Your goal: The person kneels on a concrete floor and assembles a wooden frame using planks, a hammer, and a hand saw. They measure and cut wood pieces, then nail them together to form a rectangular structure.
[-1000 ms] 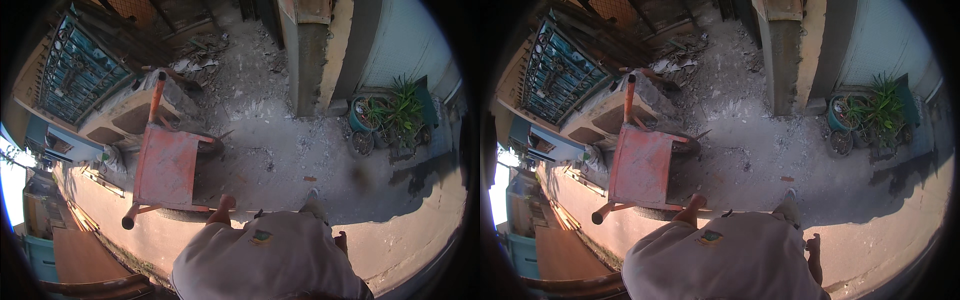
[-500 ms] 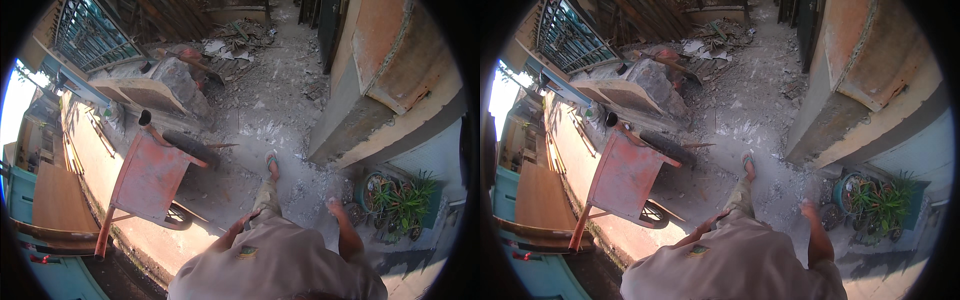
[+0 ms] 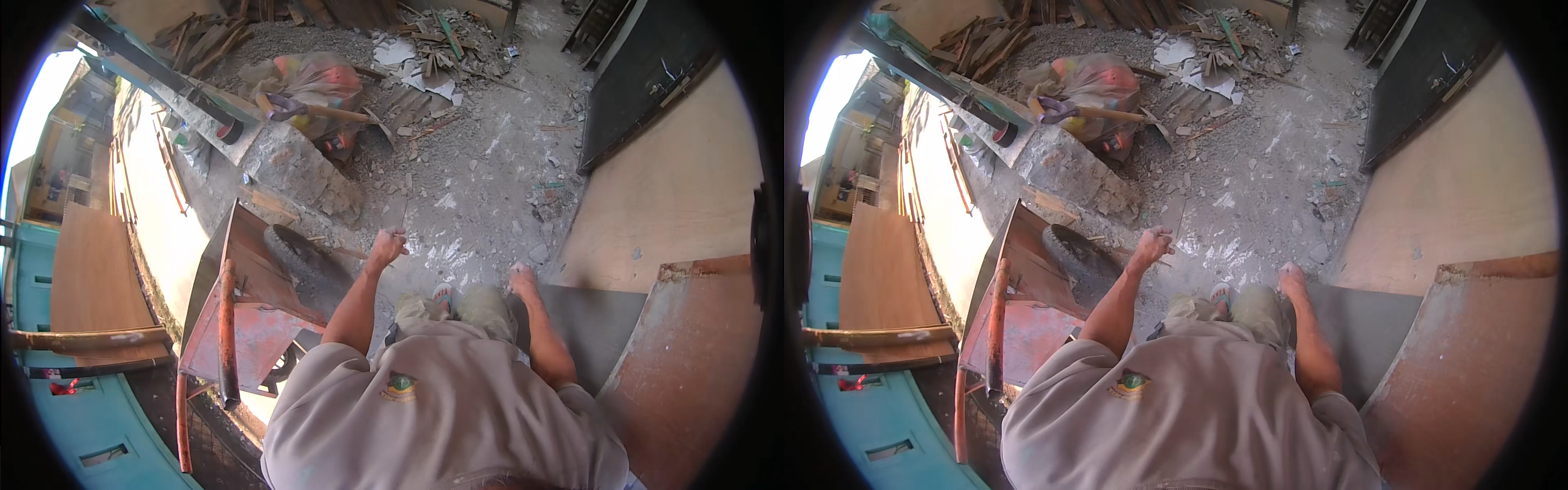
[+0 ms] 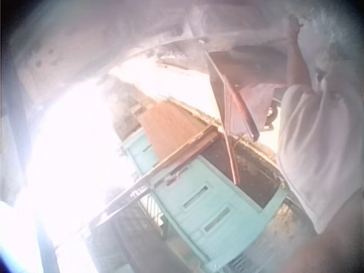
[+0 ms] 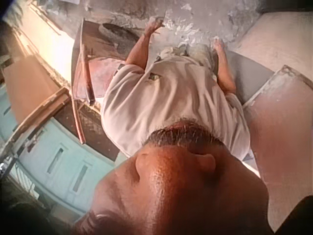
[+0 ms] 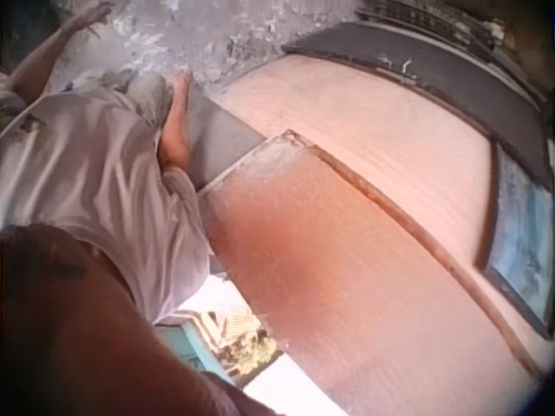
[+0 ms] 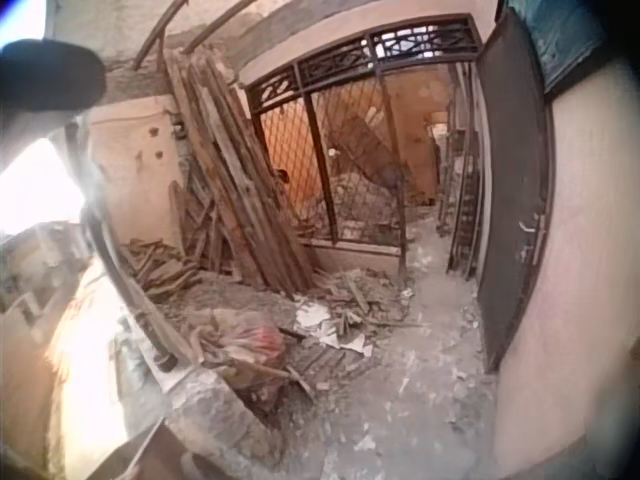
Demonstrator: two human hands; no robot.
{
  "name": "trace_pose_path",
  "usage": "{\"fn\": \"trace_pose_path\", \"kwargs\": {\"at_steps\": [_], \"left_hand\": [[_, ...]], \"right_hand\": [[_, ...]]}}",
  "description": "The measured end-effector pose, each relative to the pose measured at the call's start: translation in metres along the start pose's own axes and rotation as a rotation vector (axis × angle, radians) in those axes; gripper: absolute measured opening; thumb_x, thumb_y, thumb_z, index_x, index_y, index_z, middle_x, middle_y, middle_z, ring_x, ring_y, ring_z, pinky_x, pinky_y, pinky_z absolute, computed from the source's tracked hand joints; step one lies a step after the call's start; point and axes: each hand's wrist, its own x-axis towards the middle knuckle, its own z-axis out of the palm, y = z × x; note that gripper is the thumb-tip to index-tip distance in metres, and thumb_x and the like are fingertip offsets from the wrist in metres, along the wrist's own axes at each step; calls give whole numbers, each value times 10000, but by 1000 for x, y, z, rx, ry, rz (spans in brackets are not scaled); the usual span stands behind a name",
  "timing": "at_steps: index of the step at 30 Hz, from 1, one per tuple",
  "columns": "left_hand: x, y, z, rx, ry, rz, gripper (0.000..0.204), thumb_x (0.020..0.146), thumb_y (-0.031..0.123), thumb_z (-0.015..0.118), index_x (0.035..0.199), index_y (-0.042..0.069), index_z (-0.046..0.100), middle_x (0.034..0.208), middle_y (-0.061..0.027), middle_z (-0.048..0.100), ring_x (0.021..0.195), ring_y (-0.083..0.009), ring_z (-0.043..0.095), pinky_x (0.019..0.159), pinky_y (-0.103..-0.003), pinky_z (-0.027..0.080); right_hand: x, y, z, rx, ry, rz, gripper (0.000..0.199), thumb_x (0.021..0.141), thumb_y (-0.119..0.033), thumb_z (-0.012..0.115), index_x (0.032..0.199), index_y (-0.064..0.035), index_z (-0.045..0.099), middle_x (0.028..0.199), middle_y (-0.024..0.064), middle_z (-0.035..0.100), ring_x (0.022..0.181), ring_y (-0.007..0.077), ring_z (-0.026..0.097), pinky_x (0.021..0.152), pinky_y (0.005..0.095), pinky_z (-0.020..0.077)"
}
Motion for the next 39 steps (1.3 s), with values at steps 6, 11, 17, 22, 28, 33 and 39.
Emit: {"fn": "trace_pose_path", "kwargs": {"at_steps": [6, 11, 17, 22, 28, 33, 39], "left_hand": [[90, -41, -6, 128, 140, -88, 554, 736, 64, 656, 1250, -91, 519, 769, -141, 697, 729, -214, 688, 637, -320, 532], [130, -14, 39, 74, -23, -67, 223, 737, 37, 649, 939, -56, 645, 792, -147, 705, 737, -211, 700, 608, -326, 547], [183, 59, 72, 197, 246, -152, 328, 672, 207, 670, 935, 13, 689, 924, -193, 682, 865, -357, 653, 787, -412, 520], [263, 26, 63, 178, 655, 111, 325, 688, 249, 651, 907, 11, 685, 896, -256, 652, 861, -418, 640, 754, -458, 516], [206, 16, 34, 193, 577, -89, 341, 610, 137, 665, 926, 9, 685, 910, -234, 672, 880, -357, 664, 760, -447, 528], [93, -139, 54, 129, 451, -551, 206, 706, 194, 681, 838, 37, 705, 818, -171, 697, 736, -339, 677, 660, -437, 533], [-31, -232, 78, -551, 669, -949, 175, 791, 95, 660, 895, -40, 703, 837, -156, 711, 709, -297, 706, 644, -436, 577]], "right_hand": [[108, -84, -84, 370, -15, 11, 247, 890, -129, 561, 1130, -78, 544, 785, 66, 594, 523, 130, 566, 387, 252, 412], [257, -190, -150, 265, -129, -251, 228, 921, -173, 556, 1115, -55, 575, 813, 56, 598, 557, 121, 571, 427, 261, 431], [222, -497, -229, 55, -128, -927, 282, 962, -214, 540, 1184, -42, 565, 771, 24, 583, 638, 90, 554, 529, 238, 423], [252, -577, -255, -118, -117, -1010, 265, 969, -225, 521, 1152, -37, 567, 793, 31, 566, 640, 99, 540, 526, 251, 422], [267, -487, -246, -392, -238, -664, 286, 957, -255, 522, 1152, -48, 549, 768, 48, 566, 602, 140, 589, 488, 276, 440], [259, -462, -198, -553, -391, -534, 282, 926, -194, 568, 1146, -17, 552, 755, 82, 593, 567, 158, 617, 448, 288, 448], [257, -459, -196, -512, -350, -570, 294, 897, -166, 607, 1120, 21, 562, 731, 104, 588, 543, 171, 624, 447, 300, 453]]}}
